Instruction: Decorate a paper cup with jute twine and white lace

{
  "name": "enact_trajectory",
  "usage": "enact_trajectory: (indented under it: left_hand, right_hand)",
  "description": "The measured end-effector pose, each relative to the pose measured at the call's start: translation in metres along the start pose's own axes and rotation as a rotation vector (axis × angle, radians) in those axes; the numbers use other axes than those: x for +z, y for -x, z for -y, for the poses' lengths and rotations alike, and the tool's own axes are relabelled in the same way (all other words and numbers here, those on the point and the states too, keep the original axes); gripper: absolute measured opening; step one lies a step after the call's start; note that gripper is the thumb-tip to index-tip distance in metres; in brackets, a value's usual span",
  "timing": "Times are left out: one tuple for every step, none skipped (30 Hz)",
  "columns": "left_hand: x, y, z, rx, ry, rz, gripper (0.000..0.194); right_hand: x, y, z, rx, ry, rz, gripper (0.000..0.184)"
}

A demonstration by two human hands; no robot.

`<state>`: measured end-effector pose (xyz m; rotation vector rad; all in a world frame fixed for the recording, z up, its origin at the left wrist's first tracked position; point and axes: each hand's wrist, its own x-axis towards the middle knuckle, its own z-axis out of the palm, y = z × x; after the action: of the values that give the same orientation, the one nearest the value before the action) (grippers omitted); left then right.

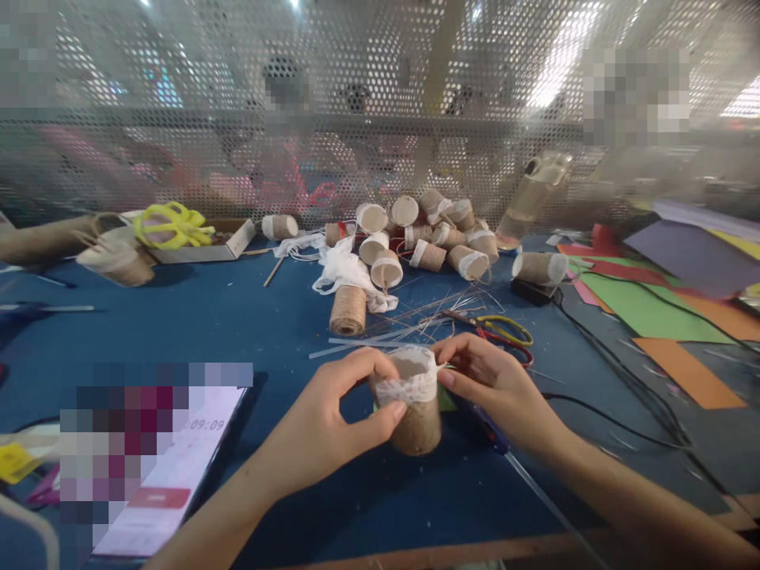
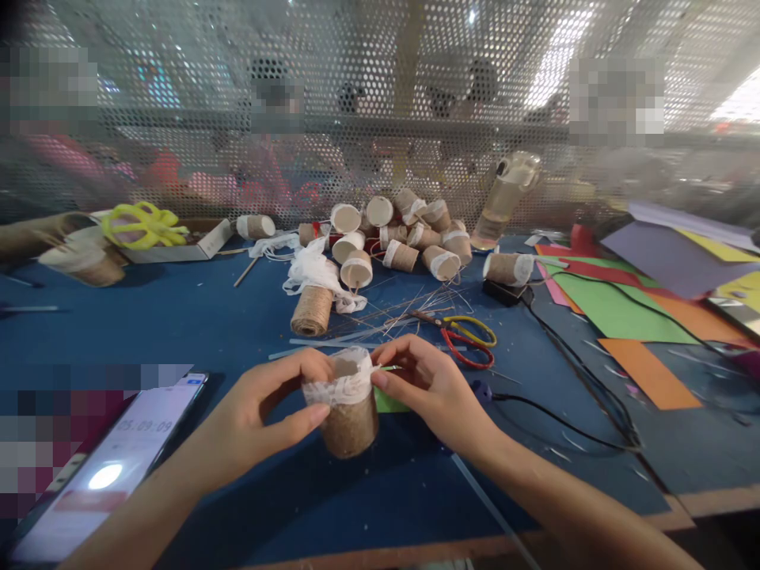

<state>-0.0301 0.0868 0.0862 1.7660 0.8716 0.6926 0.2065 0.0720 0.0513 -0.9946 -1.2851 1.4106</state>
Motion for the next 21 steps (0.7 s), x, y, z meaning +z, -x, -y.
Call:
enact_trajectory:
  left_hand:
    - [0.000, 0.000, 0.000, -0.007, -0.007, 0.003, 0.003]
    - [0.000, 0.001, 0.001, -0.011, -0.013, 0.006, 0.003]
    - [0.000, 0.001, 0.002, -0.012, -0.019, 0.008, 0.004]
    - [-0.001, 0.001, 0.002, -0.009, -0.025, 0.012, 0.006]
    - [-0.001, 0.001, 0.002, -0.001, -0.027, 0.017, 0.008]
    - [-0.001, 0.002, 0.003, 0.012, -0.024, 0.021, 0.009]
    - [-0.001, 0.002, 0.003, 0.026, -0.020, 0.030, 0.010]
    - [0.000, 0.001, 0.003, 0.036, -0.016, 0.035, 0.010]
    - [0.000, 0.001, 0.003, 0.041, -0.013, 0.034, 0.010]
    - [0.001, 0.001, 0.002, 0.038, -0.013, 0.031, 0.010]
    - [0.003, 0.000, 0.002, 0.033, -0.018, 0.023, 0.011]
    - [0.004, 0.000, 0.002, 0.030, -0.028, 0.013, 0.013]
    - [0.006, -0.001, 0.002, 0.034, -0.040, 0.004, 0.015]
    - [0.007, -0.001, 0.002, 0.042, -0.051, -0.001, 0.016]
    - [0.009, -0.002, 0.002, 0.053, -0.058, 0.001, 0.015]
    - [0.010, -0.002, 0.002, 0.061, -0.061, 0.004, 0.015]
    - [0.010, -0.002, 0.002, 0.065, -0.056, 0.006, 0.014]
    - [0.010, -0.002, 0.002, 0.066, -0.045, 0.011, 0.013]
    - [0.010, -0.002, 0.002, 0.064, -0.028, 0.013, 0.013]
    - [0.009, -0.002, 0.003, 0.058, -0.004, 0.013, 0.014]
    - [0.008, -0.001, 0.003, 0.052, 0.023, 0.013, 0.015]
  right_hand:
    - [0.000, 0.000, -0.001, -0.017, 0.008, -0.003, 0.018]
    - [0.000, 0.000, -0.001, -0.032, 0.017, -0.001, 0.023]
    - [0.000, 0.000, -0.002, -0.043, 0.026, 0.008, 0.030]
    - [0.000, 0.000, -0.002, -0.047, 0.036, 0.019, 0.034]
    - [0.000, 0.000, -0.001, -0.041, 0.045, 0.036, 0.035]
    - [0.001, 0.001, -0.001, -0.030, 0.054, 0.056, 0.034]
    - [0.002, 0.002, 0.000, -0.019, 0.060, 0.080, 0.030]
    - [0.003, 0.003, 0.001, -0.014, 0.064, 0.100, 0.027]
    - [0.004, 0.004, 0.001, -0.017, 0.069, 0.115, 0.024]
    - [0.006, 0.005, 0.001, -0.025, 0.079, 0.126, 0.022]
    - [0.007, 0.007, 0.001, -0.038, 0.091, 0.130, 0.022]
    - [0.008, 0.009, 0.000, -0.050, 0.103, 0.127, 0.021]
    - [0.010, 0.011, -0.001, -0.057, 0.115, 0.125, 0.021]
    - [0.010, 0.012, -0.002, -0.062, 0.128, 0.126, 0.020]
    - [0.011, 0.013, -0.004, -0.069, 0.137, 0.132, 0.020]
    - [0.011, 0.014, -0.005, -0.079, 0.144, 0.142, 0.020]
    - [0.010, 0.014, -0.006, -0.094, 0.147, 0.157, 0.021]
    - [0.010, 0.014, -0.006, -0.111, 0.147, 0.173, 0.023]
    - [0.009, 0.014, -0.006, -0.130, 0.142, 0.190, 0.024]
    - [0.008, 0.013, -0.005, -0.146, 0.133, 0.207, 0.026]
    - [0.007, 0.012, -0.004, -0.160, 0.125, 0.225, 0.026]
